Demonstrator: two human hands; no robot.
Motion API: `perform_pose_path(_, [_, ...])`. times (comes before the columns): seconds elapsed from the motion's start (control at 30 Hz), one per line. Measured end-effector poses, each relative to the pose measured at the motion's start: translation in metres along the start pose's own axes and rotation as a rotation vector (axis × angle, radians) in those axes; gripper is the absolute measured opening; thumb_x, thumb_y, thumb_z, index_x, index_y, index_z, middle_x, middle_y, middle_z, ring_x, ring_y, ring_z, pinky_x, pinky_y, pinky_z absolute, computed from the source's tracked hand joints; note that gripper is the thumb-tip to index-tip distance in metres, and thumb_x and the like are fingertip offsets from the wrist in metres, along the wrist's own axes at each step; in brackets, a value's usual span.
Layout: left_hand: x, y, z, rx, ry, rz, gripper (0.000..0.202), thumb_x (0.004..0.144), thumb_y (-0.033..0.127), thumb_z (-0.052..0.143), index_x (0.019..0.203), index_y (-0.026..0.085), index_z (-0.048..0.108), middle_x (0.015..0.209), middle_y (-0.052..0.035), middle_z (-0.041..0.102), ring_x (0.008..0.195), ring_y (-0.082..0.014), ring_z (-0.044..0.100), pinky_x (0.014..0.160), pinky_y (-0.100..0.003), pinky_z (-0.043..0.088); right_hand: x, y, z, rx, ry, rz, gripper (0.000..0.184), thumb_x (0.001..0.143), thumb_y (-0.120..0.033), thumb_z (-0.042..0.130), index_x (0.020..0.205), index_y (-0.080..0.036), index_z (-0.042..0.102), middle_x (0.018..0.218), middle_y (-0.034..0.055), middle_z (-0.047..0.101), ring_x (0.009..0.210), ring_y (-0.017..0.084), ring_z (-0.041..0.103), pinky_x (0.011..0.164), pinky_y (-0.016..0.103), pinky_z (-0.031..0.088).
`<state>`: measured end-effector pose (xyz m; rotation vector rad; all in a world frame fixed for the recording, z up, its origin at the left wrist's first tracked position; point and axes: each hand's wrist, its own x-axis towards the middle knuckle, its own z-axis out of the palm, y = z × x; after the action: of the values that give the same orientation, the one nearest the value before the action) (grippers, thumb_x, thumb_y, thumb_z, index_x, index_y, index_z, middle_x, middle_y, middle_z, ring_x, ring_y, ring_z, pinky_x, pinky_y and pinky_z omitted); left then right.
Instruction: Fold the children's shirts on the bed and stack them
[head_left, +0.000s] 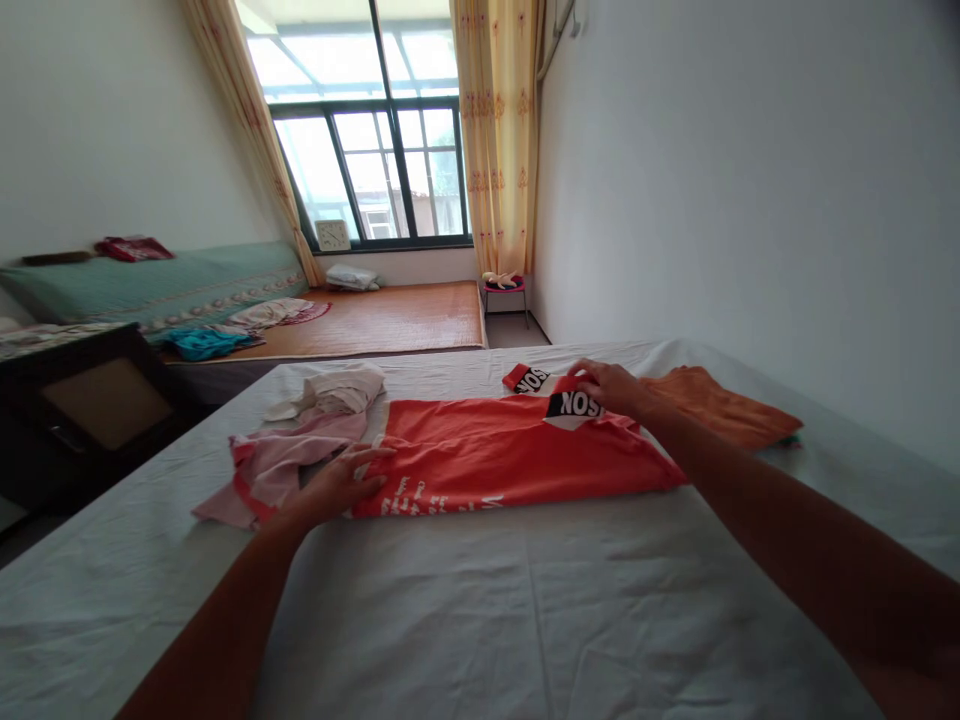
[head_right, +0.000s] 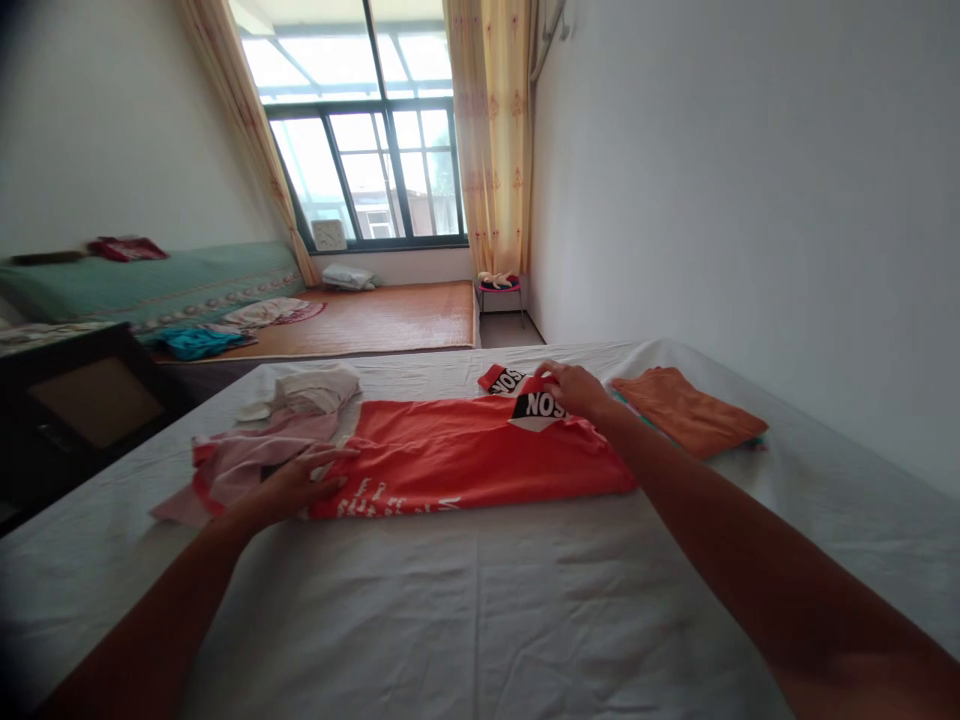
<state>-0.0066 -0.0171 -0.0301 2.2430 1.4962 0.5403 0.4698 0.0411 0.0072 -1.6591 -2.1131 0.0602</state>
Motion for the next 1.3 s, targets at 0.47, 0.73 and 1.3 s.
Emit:
perform_pose_path(0.47, [0.004,-0.005,-0.002,0.09,0.182,0.005,0.053,0.078,0.06,0.052,0.11,0.02,0.067,0.121,-0.0092,0.062,0.118,-0.0299,0.052,0.102,-0.039,0.04,-0.038,0.018,-0.039,0.501,-0.263,0.06,0.04,0.083,-0.05,0.051,0.104,-0.019,0.066,0.095,0.0069,0.071,0.077,0.018,0.065,0.061,0.026,0.05])
perform_pose_path(0.73, [0.04,0.098,0.032,0.112,0.086,0.375,0.029,0.088,0.032,0.047,0.103,0.022,0.07,0.105,-0.0067,0.067,0.098,-0.02,0.061,0.09,-0.033,0.047,-0.037,0.048,0.015,-0.041,-0.288,0.266,0.031,0.083,-0.044,0.057,0.076,-0.015,0.067,0.067,0.0081,0.068,0.069,0.021,0.064,0.062,0.027,0.042])
perform_pose_path(1.3, [0.098,0.176,0.172,0.266,-0.185,0.546,0.059,0.094,0.055,0.028,0.147,0.028,0.027,0.155,-0.0052,0.023,0.142,-0.0246,0.017,0.115,-0.044,0.016,-0.068,0.029,0.071,-0.075,-0.117,-0.292,0.046,0.097,-0.04,0.028,0.136,-0.024,0.047,0.144,0.0048,0.045,0.134,0.021,0.035,0.111,0.041,0.026])
